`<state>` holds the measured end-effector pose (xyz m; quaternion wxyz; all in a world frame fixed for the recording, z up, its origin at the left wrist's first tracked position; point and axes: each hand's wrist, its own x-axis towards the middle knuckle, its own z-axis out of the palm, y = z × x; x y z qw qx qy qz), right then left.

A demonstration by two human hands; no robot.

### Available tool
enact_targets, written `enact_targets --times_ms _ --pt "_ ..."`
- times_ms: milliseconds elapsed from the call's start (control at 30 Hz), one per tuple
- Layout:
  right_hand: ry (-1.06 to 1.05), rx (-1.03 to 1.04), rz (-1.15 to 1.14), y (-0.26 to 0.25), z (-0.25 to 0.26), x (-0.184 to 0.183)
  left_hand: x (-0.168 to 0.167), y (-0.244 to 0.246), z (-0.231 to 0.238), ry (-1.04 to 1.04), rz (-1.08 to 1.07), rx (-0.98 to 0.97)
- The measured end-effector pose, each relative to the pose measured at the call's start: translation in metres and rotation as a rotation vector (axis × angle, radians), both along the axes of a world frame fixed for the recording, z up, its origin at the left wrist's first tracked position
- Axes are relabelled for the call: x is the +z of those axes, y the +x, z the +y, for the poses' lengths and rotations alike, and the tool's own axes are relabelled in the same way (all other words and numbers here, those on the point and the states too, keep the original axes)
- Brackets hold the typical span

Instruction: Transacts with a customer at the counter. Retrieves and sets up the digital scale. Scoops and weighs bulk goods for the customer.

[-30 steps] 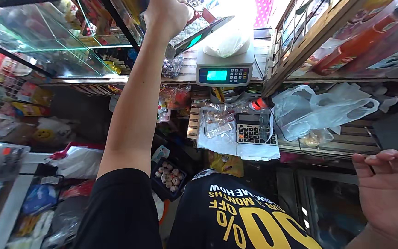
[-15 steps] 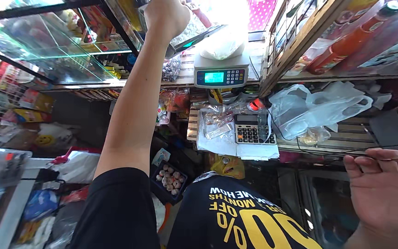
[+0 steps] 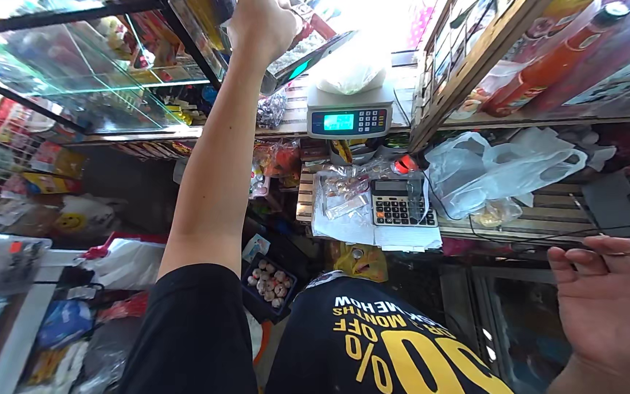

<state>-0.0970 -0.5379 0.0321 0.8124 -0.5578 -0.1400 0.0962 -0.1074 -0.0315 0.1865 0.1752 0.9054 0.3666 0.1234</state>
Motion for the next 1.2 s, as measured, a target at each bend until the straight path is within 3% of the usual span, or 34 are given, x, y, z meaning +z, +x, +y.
enact_targets --times_ms 467,1000,1200 --pt "-0.034 0.005 -0.014 -0.001 -0.003 -0.006 0.001 -0.004 -0.003 -0.073 -0.060 0.051" --pt "-0.032 -0.023 0.002 -0.002 -0.004 -0.005 0.005 0.001 -0.007 0.051 0.042 -0.008" --pt "-0.038 -0.020 -0.003 -0.002 -0.004 -0.005 -0.002 -0.004 0.003 -0.026 -0.010 0.013"
